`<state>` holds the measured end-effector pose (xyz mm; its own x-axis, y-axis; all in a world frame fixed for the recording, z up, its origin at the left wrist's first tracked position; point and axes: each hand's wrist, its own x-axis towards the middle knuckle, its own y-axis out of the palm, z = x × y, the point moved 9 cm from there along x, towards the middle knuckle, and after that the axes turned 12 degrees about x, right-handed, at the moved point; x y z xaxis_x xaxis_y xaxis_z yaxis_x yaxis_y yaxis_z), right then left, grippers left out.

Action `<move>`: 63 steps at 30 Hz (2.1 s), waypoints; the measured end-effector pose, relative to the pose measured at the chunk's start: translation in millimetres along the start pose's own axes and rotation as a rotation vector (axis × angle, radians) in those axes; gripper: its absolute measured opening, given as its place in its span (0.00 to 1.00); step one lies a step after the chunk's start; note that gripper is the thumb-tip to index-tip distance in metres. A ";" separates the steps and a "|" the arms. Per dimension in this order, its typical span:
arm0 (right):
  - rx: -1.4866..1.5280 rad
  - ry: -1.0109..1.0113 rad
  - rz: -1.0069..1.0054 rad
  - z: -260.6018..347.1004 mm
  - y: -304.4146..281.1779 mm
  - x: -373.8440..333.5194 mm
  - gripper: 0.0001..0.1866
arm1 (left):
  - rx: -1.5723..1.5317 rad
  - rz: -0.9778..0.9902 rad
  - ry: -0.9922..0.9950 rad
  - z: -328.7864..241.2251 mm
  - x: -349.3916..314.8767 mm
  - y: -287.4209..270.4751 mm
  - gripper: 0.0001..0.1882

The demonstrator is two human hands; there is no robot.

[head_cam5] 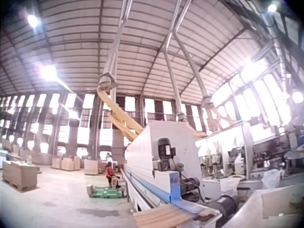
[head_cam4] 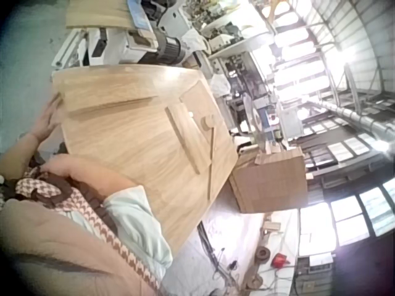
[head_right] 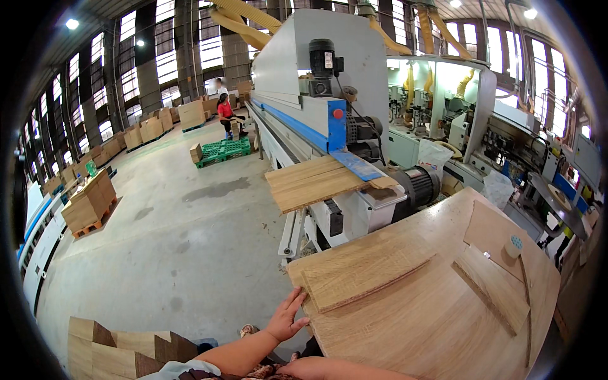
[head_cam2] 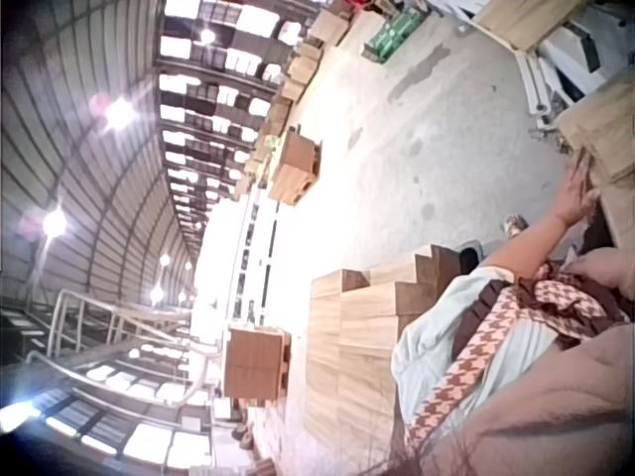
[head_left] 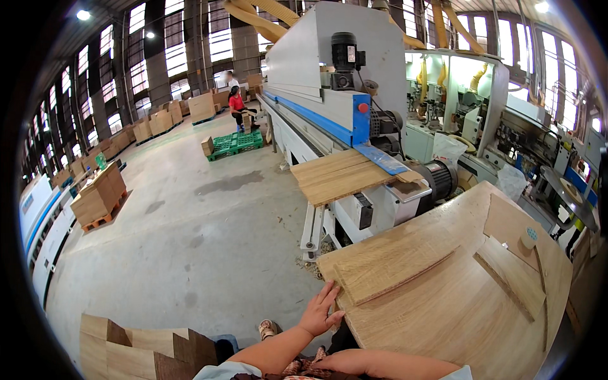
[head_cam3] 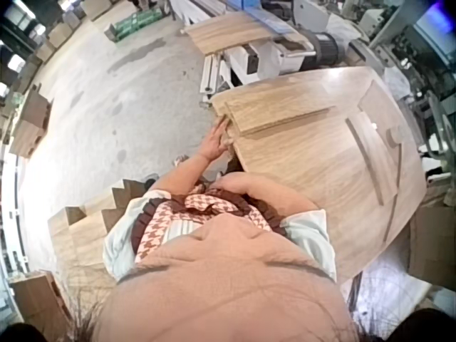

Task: The person stacks a wooden board onto a pallet, waits beside an edge-banding machine, and retrieves processed wooden boards from the machine.

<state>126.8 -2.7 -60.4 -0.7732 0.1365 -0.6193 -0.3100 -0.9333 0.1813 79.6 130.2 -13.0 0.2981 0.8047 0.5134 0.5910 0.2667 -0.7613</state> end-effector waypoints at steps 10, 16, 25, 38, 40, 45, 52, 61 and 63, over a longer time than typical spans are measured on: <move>-0.349 -0.229 -0.032 24.2 2.4 -7.4 0.18 | -0.006 0.008 0.000 -2.0 0.9 -5.6 0.35; -0.249 -0.109 -0.054 26.4 5.0 -15.9 0.19 | 0.002 0.016 -0.006 -0.1 -0.8 -3.2 0.35; -0.449 -0.249 -0.071 19.2 3.6 -8.1 0.18 | -0.013 0.018 -0.018 3.7 -3.3 3.0 0.35; -0.375 -0.187 -0.060 24.6 3.6 -10.9 0.18 | -0.015 0.020 -0.032 8.1 -4.6 7.2 0.35; -0.473 -0.251 -0.069 16.3 1.7 -3.7 0.19 | -0.013 0.022 -0.032 6.5 -4.1 6.7 0.35; -0.606 -0.328 -0.076 18.1 3.2 -3.1 0.19 | 0.000 0.014 -0.028 6.3 -4.5 5.5 0.35; -0.564 -0.319 -0.081 23.1 4.8 -6.9 0.19 | -0.006 0.065 -0.031 3.5 -3.4 3.9 0.35; -0.487 -0.231 -0.118 17.4 2.0 -5.8 0.19 | -0.031 0.060 -0.032 2.0 -2.5 2.2 0.35; -0.604 -0.323 -0.121 17.8 3.9 -3.5 0.19 | -0.022 0.070 -0.038 2.3 -2.4 4.0 0.35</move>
<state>118.4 -0.9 -44.0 -0.9076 0.2562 -0.3327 -0.1152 -0.9138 -0.3895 79.5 130.5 -18.2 0.3106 0.8407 0.4436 0.5859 0.1982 -0.7857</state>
